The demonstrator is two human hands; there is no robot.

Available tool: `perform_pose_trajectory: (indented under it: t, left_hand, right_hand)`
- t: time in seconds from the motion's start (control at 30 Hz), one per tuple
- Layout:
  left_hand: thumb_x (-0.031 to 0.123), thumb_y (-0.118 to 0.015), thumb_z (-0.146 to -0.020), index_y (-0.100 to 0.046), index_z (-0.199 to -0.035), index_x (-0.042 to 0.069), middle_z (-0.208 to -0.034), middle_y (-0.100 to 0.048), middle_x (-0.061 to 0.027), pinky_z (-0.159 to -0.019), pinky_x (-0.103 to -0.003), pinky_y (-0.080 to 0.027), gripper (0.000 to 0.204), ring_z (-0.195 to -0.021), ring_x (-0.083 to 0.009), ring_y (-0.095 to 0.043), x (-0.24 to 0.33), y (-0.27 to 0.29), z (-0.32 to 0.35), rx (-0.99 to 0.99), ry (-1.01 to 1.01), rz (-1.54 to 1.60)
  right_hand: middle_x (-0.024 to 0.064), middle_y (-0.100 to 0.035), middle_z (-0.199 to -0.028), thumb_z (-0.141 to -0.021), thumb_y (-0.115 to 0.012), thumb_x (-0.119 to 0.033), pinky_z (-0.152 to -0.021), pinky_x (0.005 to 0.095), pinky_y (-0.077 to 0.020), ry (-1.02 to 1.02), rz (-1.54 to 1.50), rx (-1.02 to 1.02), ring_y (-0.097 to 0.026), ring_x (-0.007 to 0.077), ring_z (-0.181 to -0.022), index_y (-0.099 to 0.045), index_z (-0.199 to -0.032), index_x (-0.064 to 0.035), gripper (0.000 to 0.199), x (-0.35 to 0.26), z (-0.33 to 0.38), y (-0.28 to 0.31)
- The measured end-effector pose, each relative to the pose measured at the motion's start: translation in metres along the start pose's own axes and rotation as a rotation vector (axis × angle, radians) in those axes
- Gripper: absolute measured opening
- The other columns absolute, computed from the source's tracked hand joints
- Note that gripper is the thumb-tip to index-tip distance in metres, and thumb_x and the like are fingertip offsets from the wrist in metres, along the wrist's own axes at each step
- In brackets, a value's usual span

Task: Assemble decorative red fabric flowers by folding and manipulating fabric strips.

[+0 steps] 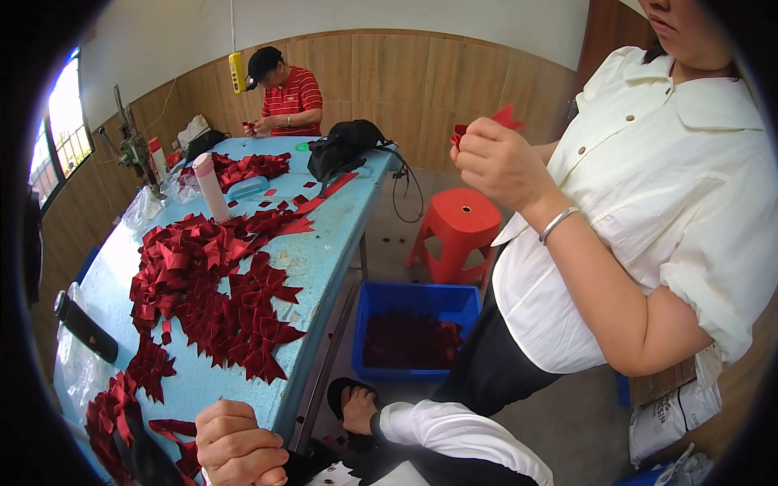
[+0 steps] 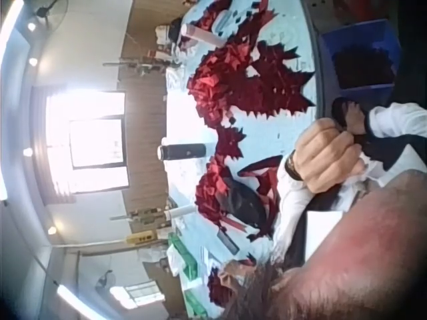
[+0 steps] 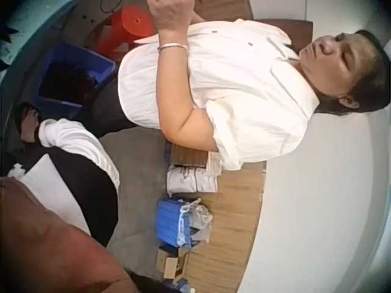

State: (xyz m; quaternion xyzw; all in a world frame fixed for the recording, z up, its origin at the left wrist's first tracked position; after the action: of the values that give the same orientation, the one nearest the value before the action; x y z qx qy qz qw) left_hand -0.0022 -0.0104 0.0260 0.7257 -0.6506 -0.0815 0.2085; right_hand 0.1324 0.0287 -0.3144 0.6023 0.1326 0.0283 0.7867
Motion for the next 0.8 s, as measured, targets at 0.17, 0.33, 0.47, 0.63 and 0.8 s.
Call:
perform_pose_trajectory:
  t: [0.17,0.33,0.47,0.63,0.8]
  left_hand:
    - [0.023,-0.067,-0.086,-0.060,-0.077,0.001,-0.070,-0.060,-0.0096,-0.052,-0.037,-0.047,0.024,-0.055,-0.0253,-0.055,-0.0002,0.0009,-0.0003,-0.005,-0.008,-0.003]
    - [0.023,-0.066,-0.086,-0.061,-0.077,0.001,-0.070,-0.061,-0.0096,-0.053,-0.037,-0.047,0.025,-0.055,-0.0254,-0.056,0.0002,0.0005,-0.0003,-0.009,-0.021,-0.008]
    - [0.024,-0.066,-0.086,-0.061,-0.077,0.001,-0.070,-0.061,-0.0096,-0.053,-0.037,-0.047,0.025,-0.056,-0.0254,-0.056,-0.0042,0.0009,0.0007,-0.015,-0.004,0.001]
    - [0.025,-0.066,-0.087,-0.061,-0.077,0.001,-0.070,-0.061,-0.0094,-0.053,-0.037,-0.047,0.026,-0.056,-0.0251,-0.056,-0.0020,0.0007,0.0014,-0.011,-0.015,-0.006]
    - [0.025,-0.066,-0.087,-0.061,-0.076,0.001,-0.070,-0.060,-0.0093,-0.052,-0.036,-0.047,0.027,-0.056,-0.0248,-0.056,-0.0005,0.0013,0.0010,-0.010,-0.018,-0.025]
  right_hand:
    - [0.0223,-0.051,-0.115,-0.078,-0.057,-0.030,-0.091,0.0505,-0.0396,0.009,-0.007,-0.004,-0.050,0.0363,-0.107,-0.043,-0.128,0.0029,0.061,-0.0005,0.0006,-0.0018]
    - [0.0223,-0.051,-0.115,-0.077,-0.058,-0.031,-0.090,0.0510,-0.0398,0.021,-0.016,-0.007,-0.050,0.0364,-0.107,-0.042,-0.128,0.0031,0.063,-0.0016,-0.0029,0.0029]
    - [0.0223,-0.051,-0.114,-0.077,-0.059,-0.032,-0.090,0.0513,-0.0400,0.018,-0.023,-0.017,-0.050,0.0364,-0.106,-0.042,-0.128,0.0033,0.064,-0.0004,-0.0049,0.0040]
    - [0.0223,-0.051,-0.114,-0.076,-0.060,-0.033,-0.089,0.0517,-0.0402,0.030,-0.033,-0.017,-0.050,0.0364,-0.106,-0.042,-0.127,0.0035,0.066,-0.0007,-0.0019,0.0030]
    - [0.0223,-0.051,-0.114,-0.076,-0.061,-0.035,-0.089,0.0522,-0.0404,0.038,-0.039,-0.021,-0.050,0.0364,-0.106,-0.042,-0.127,0.0038,0.067,-0.0032,-0.0036,0.0016]
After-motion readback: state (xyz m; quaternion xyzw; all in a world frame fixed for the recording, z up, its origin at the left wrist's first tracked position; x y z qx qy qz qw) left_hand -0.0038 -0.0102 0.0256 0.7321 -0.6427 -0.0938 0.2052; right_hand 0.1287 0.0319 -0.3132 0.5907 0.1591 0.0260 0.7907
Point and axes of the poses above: each hand's wrist, its own z-axis away from the middle knuckle, its own y-axis out of the back of the hand, x = y × z, the point moved 2 cm from there along -z, towards the middle knuckle
